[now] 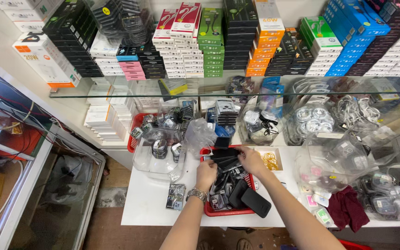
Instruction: The person sorts through a red basket of small electronics and accessories on a counter, picking up items like phone cases and power banks, inspecting them, and placing them into stacks or back into the basket. The person also wipes some items with a cloth.
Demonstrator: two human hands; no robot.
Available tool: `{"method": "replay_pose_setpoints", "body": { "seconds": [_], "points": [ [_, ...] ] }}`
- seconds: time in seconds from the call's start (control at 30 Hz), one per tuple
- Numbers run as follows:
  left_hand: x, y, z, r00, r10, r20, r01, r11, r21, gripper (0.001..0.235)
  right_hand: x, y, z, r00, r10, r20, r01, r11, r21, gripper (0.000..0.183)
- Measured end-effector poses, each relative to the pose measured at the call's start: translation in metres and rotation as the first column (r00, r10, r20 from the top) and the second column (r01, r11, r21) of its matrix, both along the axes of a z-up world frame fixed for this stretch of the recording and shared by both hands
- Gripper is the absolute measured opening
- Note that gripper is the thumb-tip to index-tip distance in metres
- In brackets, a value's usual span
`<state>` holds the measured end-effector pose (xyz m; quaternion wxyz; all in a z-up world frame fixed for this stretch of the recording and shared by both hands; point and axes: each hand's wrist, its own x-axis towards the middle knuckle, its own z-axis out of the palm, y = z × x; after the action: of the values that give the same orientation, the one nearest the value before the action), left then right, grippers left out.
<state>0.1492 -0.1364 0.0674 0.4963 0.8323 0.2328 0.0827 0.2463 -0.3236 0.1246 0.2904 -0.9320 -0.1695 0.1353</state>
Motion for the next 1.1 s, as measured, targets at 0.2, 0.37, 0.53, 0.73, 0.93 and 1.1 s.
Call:
{"method": "replay_pose_setpoints", "body": {
  "seconds": [0.2, 0.37, 0.53, 0.73, 0.93, 1.1],
  "points": [
    [0.005, -0.026, 0.012, 0.953, 0.228, -0.200, -0.239, 0.970, -0.033, 0.026, -0.023, 0.014, 0.025, 0.944, 0.202, 0.259, -0.192, 0.979, -0.066, 0.038],
    [-0.005, -0.034, 0.055, 0.957, 0.263, -0.118, -0.250, 0.961, 0.117, 0.020, 0.003, 0.027, 0.042, 0.960, 0.174, 0.218, -0.168, 0.985, -0.048, 0.042],
    [-0.004, -0.040, 0.080, 0.984, 0.127, 0.128, -0.157, 0.952, 0.262, 0.015, 0.033, 0.049, 0.008, 0.796, 0.399, 0.456, -0.434, 0.901, -0.030, 0.052],
    [0.009, -0.040, 0.076, 0.980, -0.122, 0.159, 0.054, 0.923, 0.381, 0.029, 0.045, 0.023, -0.010, 0.908, 0.215, 0.359, -0.254, 0.965, 0.066, 0.027],
    [0.039, -0.036, 0.063, 0.933, -0.345, -0.106, 0.352, 0.803, 0.481, 0.044, 0.061, -0.018, 0.018, 0.888, 0.064, -0.456, 0.329, 0.604, 0.726, 0.028],
    [0.048, -0.034, 0.060, 0.923, -0.350, -0.162, 0.376, 0.722, 0.582, 0.050, 0.044, -0.047, 0.040, 0.818, 0.196, -0.540, 0.436, 0.400, 0.806, 0.021]
  ]
}}
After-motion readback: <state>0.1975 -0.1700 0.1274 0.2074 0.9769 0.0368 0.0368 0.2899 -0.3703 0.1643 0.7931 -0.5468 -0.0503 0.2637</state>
